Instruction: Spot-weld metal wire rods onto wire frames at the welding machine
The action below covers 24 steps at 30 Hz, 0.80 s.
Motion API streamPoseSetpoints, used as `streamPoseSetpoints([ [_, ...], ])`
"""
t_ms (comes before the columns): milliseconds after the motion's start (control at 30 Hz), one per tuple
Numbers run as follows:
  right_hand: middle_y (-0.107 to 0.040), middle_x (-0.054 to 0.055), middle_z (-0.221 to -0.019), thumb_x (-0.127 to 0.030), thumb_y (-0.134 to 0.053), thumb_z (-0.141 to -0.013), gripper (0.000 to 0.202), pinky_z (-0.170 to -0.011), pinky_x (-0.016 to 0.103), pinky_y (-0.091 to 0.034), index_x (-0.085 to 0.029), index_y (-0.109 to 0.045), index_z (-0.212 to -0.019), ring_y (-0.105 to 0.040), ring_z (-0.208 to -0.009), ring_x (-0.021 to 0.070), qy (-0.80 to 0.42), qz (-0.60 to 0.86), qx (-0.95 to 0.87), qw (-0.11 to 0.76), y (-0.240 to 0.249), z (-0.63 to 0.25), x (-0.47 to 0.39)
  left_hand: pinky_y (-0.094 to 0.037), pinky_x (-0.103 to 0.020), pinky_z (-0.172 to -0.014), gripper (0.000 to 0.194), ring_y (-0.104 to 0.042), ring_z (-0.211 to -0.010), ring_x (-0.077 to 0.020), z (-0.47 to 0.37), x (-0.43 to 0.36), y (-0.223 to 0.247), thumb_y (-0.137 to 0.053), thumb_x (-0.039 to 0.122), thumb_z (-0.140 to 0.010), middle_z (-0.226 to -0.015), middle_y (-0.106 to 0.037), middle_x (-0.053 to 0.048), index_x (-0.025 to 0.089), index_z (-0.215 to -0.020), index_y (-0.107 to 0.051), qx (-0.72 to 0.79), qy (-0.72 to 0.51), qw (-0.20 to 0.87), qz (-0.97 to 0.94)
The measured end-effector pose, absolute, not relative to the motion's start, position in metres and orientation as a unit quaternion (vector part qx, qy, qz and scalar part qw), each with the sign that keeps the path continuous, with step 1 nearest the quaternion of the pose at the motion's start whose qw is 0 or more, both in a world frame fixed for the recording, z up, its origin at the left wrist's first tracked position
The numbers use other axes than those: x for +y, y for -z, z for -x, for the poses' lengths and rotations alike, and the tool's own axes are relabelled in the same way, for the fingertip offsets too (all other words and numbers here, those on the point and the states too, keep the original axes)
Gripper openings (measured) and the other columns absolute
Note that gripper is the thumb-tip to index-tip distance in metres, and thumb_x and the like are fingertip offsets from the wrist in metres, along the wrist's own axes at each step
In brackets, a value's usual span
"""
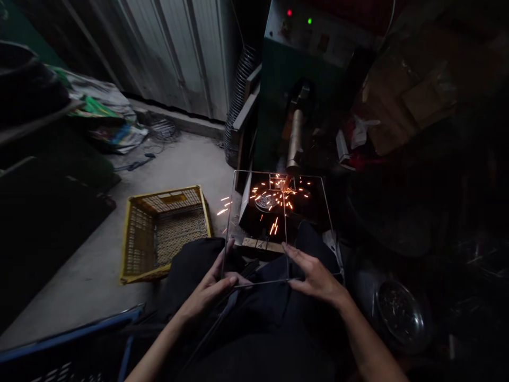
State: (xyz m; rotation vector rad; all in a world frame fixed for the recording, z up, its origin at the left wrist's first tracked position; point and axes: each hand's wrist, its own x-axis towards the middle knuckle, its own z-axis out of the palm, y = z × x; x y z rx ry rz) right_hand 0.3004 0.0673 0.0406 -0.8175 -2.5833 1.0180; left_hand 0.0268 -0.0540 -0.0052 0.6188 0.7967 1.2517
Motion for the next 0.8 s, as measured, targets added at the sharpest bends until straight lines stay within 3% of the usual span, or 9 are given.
streamPoseSetpoints([
  [200,-0.036,0.004,-0.154,-0.007,-0.069,-0.078,0.092,-0.118,0.041,-0.033,-0.029,-0.024,-0.155,-0.037,-0.140,0.0233,-0.337,0.292,-0.884,0.142,-0.037,-0.300,0.073,-0.053,-0.034,-0.083,0.101,-0.072,-0.088,-0.0249,-0.027,-0.046,-0.006,-0.066,0.026,-0.088,-0.091,-0.076,-0.009,0.030,-0.155,0.010,0.357,-0.562,0.698,-0.264],
  [333,-0.045,0.004,-0.148,-0.014,-0.072,-0.081,0.082,-0.116,0.037,-0.037,-0.027,-0.033,-0.153,-0.045,-0.135,0.0213,-0.288,0.301,-0.891,0.181,-0.040,-0.285,0.106,-0.056,-0.032,-0.075,0.102,-0.073,-0.084,-0.0257,-0.012,-0.009,-0.014,-0.068,0.024,-0.086,-0.088,-0.075,-0.006,0.029,-0.156,0.006,0.379,-0.567,0.676,-0.279],
  [600,-0.061,0.004,-0.133,-0.030,-0.082,-0.078,0.071,-0.102,0.041,-0.050,-0.029,-0.050,-0.141,-0.059,-0.119,0.0256,-0.145,0.378,-0.894,0.191,-0.071,-0.258,0.204,-0.056,-0.035,-0.082,0.103,-0.073,-0.081,-0.0221,0.031,0.106,-0.017,-0.067,0.015,-0.083,-0.075,-0.074,-0.001,0.022,-0.156,0.006,0.304,-0.608,0.644,-0.352],
  [800,-0.071,0.006,-0.108,-0.026,-0.080,-0.079,0.055,-0.086,0.035,-0.055,-0.023,-0.059,-0.130,-0.068,-0.097,0.0239,-0.117,0.390,-0.886,0.223,-0.082,-0.254,0.252,-0.054,-0.040,-0.086,0.097,-0.073,-0.086,-0.0241,0.052,0.156,-0.010,-0.064,0.015,-0.086,-0.084,-0.075,-0.005,0.022,-0.156,0.003,0.265,-0.619,0.641,-0.369],
])
